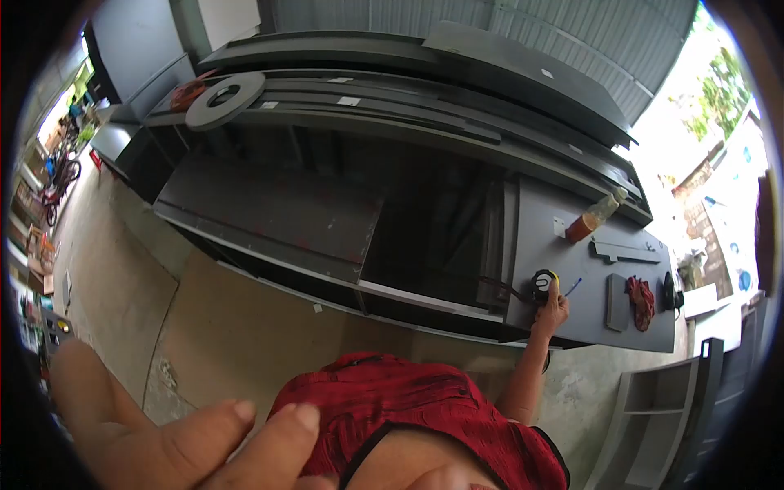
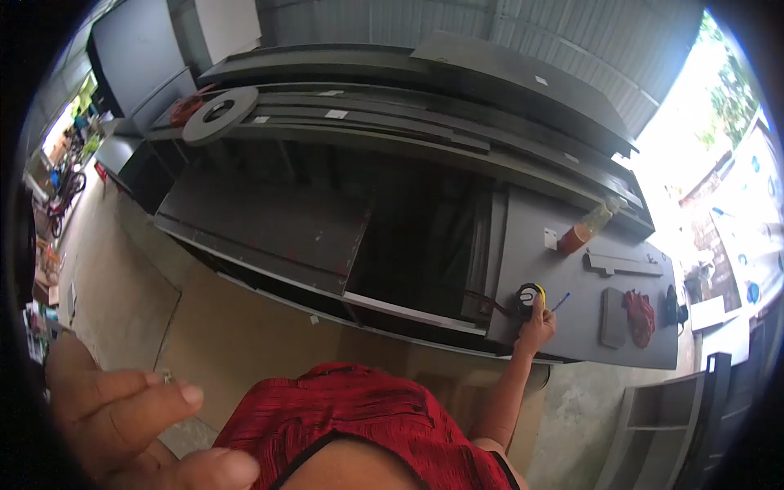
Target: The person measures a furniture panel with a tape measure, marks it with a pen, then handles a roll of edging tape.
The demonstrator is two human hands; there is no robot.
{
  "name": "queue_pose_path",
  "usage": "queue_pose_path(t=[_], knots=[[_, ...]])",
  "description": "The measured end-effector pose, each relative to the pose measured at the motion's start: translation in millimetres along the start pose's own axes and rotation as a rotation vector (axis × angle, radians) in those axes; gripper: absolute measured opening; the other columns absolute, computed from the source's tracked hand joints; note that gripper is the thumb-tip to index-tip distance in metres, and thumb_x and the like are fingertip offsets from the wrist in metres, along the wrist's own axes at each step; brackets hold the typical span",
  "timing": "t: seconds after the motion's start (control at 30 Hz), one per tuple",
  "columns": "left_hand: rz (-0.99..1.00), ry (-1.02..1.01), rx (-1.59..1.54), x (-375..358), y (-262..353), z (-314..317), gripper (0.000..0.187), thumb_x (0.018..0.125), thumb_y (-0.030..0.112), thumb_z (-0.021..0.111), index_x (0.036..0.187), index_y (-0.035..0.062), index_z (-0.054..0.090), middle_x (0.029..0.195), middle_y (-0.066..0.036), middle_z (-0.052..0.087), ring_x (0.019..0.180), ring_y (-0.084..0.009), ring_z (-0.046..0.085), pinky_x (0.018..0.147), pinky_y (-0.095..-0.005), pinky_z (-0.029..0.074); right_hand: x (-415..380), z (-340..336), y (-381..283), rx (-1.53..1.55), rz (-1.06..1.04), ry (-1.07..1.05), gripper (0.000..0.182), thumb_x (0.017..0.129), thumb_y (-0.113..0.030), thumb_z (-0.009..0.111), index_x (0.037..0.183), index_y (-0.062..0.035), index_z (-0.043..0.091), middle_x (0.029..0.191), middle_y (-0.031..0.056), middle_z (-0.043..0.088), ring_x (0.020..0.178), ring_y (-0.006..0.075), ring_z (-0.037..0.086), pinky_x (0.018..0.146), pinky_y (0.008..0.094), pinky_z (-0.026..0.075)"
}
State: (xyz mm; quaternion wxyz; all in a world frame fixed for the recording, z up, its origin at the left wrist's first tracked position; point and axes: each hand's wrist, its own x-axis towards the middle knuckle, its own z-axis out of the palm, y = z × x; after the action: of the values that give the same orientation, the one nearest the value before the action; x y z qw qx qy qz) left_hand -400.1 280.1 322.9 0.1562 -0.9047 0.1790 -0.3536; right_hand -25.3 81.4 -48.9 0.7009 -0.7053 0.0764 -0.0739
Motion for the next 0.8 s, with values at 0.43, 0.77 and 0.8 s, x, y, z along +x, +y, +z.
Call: queue_pose_path(t=[0.43, 0.77, 0.8], knots=[[0.007, -0.342, -0.081, -3.2, -1.0, -49.0, 0.048, 0.088, 0.015, 0.048, 0.132, 0.0292, 0.036, 0.126, 0.003, 0.047, 0.082, -0.0213, 0.064, 0.061, -0.0303, 0.056, 7.5, -5.2, 11.8, -0.002, -0.048, 0.008, 0.031, 0.078, -0.028, 0.069, 0.066, -0.0088, 0.047, 0.058, -0.0038, 0.045, 0.045, 0.0030, 0.035, 0.039, 0.0207, 0.025], [-0.441, -0.064, -0.029, -112.4, -29.1, 67.1, 0.016, 0.070, 0.013, 0.065, 0.083, 0.0068, 0.056, 0.091, -0.010, 0.059, 0.068, -0.0231, 0.058, 0.056, -0.0328, 0.047, 20.5, -4.7, 35.1, 0.100, -0.168, -0.049, 0.037, 0.077, -0.034, 0.070, 0.064, -0.0110, 0.044, 0.052, -0.0025, 0.045, 0.037, 0.0027, 0.031, 0.033, 0.0201, 0.021], [-0.471, -0.105, -0.036, -122.7, -26.7, 83.7, 0.018, 0.070, 0.018, 0.066, 0.082, 0.0077, 0.056, 0.086, -0.008, 0.059, 0.068, -0.0207, 0.057, 0.057, -0.0325, 0.047, 19.6, -5.1, 34.4, 0.067, -0.183, -0.038, 0.037, 0.077, -0.034, 0.070, 0.064, -0.0110, 0.044, 0.053, -0.0025, 0.045, 0.038, 0.0025, 0.031, 0.033, 0.0198, 0.021]])
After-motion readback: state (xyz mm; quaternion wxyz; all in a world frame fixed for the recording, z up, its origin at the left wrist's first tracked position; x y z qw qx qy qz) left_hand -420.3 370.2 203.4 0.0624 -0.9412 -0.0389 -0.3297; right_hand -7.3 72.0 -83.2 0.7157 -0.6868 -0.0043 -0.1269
